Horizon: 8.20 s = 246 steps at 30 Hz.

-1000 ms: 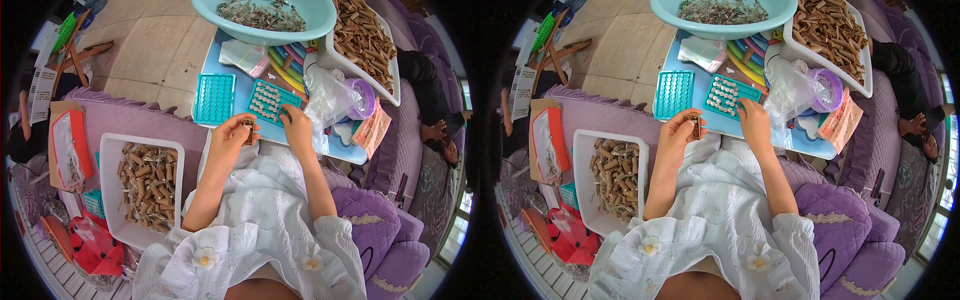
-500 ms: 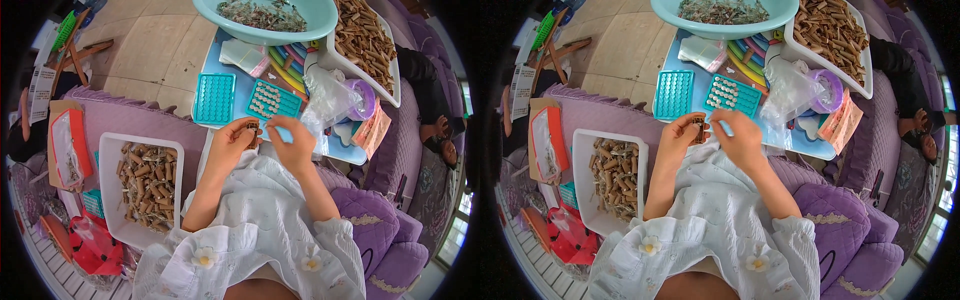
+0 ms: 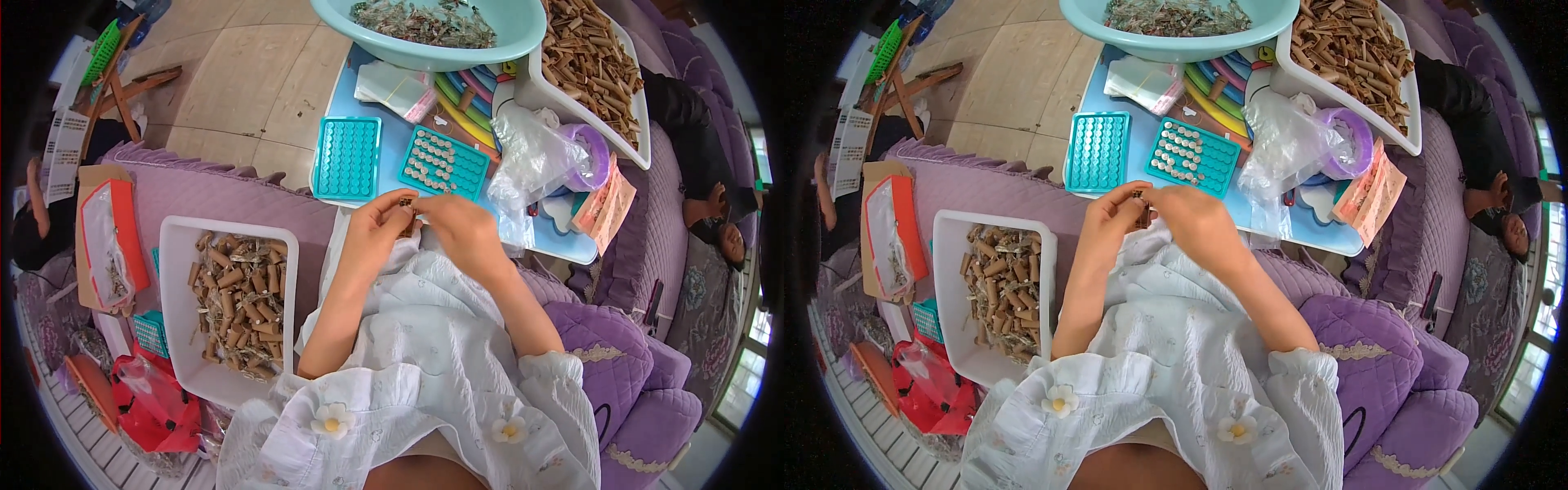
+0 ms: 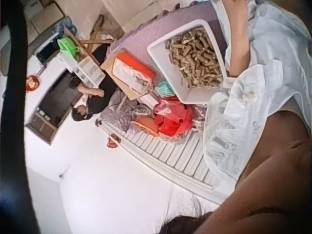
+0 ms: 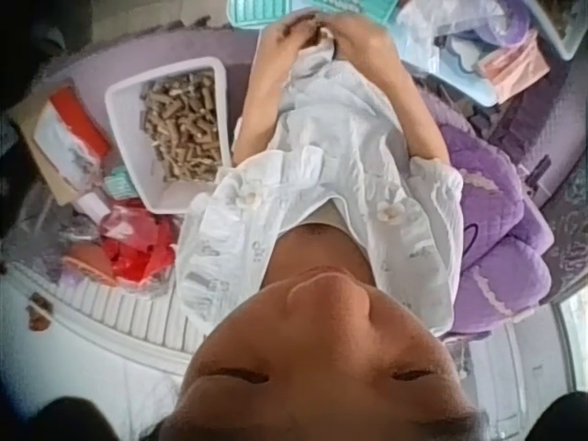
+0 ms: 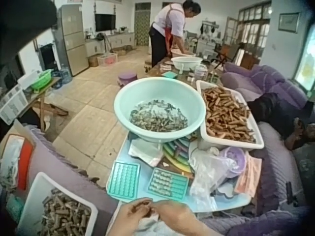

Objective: The person assembles small electronic components into cardboard cylinders by hand, then places the filled cylinders into organized plastic trays.

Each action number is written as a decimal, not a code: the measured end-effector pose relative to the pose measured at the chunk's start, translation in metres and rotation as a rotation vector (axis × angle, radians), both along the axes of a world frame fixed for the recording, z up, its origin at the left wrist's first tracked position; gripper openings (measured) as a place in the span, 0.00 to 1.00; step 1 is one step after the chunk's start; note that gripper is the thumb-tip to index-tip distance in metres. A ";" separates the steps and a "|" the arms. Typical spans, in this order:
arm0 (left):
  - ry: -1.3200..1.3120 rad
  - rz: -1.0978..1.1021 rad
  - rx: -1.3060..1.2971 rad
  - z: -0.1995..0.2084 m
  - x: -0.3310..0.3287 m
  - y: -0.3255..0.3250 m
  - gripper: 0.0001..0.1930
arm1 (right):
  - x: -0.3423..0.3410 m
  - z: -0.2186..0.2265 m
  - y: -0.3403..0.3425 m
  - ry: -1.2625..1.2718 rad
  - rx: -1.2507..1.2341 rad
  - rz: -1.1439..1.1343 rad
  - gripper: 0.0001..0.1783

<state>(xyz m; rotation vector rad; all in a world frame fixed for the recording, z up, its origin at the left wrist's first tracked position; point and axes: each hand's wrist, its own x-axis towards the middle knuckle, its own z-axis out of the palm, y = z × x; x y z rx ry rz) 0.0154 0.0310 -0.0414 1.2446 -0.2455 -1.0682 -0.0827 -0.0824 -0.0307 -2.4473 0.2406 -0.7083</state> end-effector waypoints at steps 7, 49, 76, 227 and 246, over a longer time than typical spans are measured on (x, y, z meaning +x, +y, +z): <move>0.028 0.098 -0.016 -0.001 0.013 0.003 0.12 | -0.006 -0.047 -0.032 0.188 0.277 -0.400 0.11; -0.380 -0.148 0.085 0.013 -0.027 -0.013 0.12 | -0.013 0.038 -0.016 0.239 0.282 0.019 0.10; 0.178 0.121 -0.154 0.006 -0.013 -0.068 0.14 | 0.004 0.037 -0.271 0.630 -0.166 -0.628 0.17; 0.767 -0.067 -0.486 0.050 -0.037 -0.036 0.19 | -0.049 0.077 -0.093 -0.091 0.805 -0.134 0.02; 0.489 -0.163 -0.311 0.051 -0.047 -0.031 0.19 | -0.027 0.082 -0.037 0.150 0.432 -0.041 0.03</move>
